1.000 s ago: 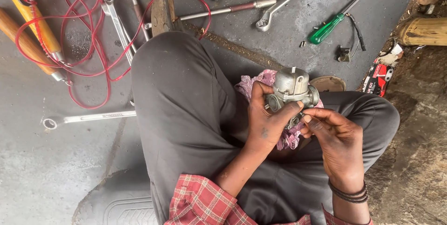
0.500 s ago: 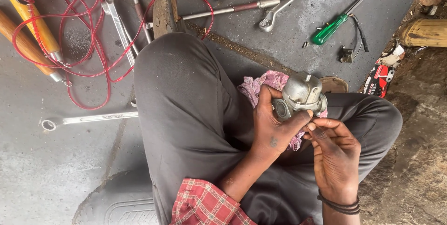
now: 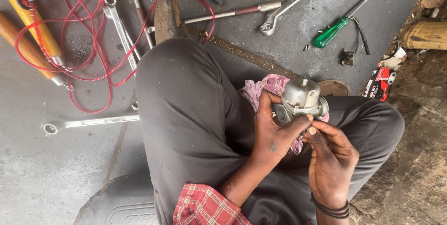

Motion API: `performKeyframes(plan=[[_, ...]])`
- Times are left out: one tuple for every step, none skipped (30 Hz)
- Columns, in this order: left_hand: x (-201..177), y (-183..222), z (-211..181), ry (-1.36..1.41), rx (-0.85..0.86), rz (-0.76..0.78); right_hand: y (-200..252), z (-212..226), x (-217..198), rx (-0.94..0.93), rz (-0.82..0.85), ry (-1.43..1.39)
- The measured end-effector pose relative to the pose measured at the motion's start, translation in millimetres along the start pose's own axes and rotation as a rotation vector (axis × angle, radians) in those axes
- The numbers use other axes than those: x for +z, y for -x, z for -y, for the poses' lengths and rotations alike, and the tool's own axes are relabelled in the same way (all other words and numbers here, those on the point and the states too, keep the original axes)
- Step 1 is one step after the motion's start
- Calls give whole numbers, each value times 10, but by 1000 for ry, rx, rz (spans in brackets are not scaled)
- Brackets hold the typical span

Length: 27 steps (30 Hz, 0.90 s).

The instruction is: Dismantle and inspect the components of a motorcycle carburetor.

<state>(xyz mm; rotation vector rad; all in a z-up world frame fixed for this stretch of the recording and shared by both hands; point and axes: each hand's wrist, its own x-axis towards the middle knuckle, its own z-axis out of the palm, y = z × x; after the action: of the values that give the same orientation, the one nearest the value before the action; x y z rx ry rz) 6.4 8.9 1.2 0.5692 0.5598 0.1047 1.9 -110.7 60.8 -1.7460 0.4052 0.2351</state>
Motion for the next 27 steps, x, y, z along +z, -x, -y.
performKeyframes(plan=[[-3, 5, 21, 10, 5, 2, -1, -13, -4, -32, -11, 38], [-8, -2, 4, 8, 8, 0, -3, -38, -16, -32, -8, 36], [-8, -2, -10, -3, 8, 0, -1, -58, -36, -57, -8, 66], [-7, -4, -20, -14, 8, 1, -2, -80, -57, -83, -8, 96], [-3, -1, -46, -13, 7, 1, 4, -75, -42, -82, -10, 97], [3, 1, -71, -3, -9, 4, 8, -70, -28, -81, -12, 101], [11, 2, -97, 8, -24, 7, 11, -64, -14, -81, -14, 104], [15, 11, -79, 8, -25, 8, 24, -56, 24, -81, -15, 104], [16, 16, -64, 49, -34, 7, 33, -49, 67, -78, -32, 100], [19, 19, -50, 90, -44, 5, 42, -42, 111, -74, -50, 95], [24, 19, -45, 90, -46, 7, 48, -47, 139, -74, -53, 95], [28, 20, -39, 113, -56, -10, 56, -53, 168, -84, -71, 105], [33, 23, -33, 137, -64, -29, 63, -59, 195, -94, -88, 115], [30, 25, -14, 137, -65, -28, 67, -75, 190, -94, -90, 115], [23, 28, 3, 139, -66, -43, 72, -93, 187, -111, -95, 159], [16, 35, 19, 141, -67, -58, 80, -111, 184, -128, -100, 204], [22, 30, 13, 142, -67, -59, 83, -81, 206, -128, -99, 205], [29, 28, 6, 153, -74, -67, 88, -49, 227, -132, -94, 278], [36, 18, -1, 163, -80, -68, 90, -21, 251, -140, -92, 349], [39, 0, 8, 164, -79, -65, 86, 30, 276, -143, -94, 348], [40, -11, 16, 192, -94, -75, 89, 79, 300, -148, -74, 422], [39, -18, 21, 220, -108, -84, 96, 130, 325, -152, -54, 495], [25, -22, 60, 219, -104, -84, 96, 166, 335, -155, -51, 493], [11, -25, 97, 223, -81, -93, 98, 203, 346, -168, -21, 545], [1, -21, 139, 229, -60, -101, 105, 243, 349, -182, 8, 599], [0, -13, 110, 230, -57, -101, 110, 228, 338, -184, 10, 598], [7, -14, 81, 226, -67, -105, 108, 217, 327, -198, 29, 590]])
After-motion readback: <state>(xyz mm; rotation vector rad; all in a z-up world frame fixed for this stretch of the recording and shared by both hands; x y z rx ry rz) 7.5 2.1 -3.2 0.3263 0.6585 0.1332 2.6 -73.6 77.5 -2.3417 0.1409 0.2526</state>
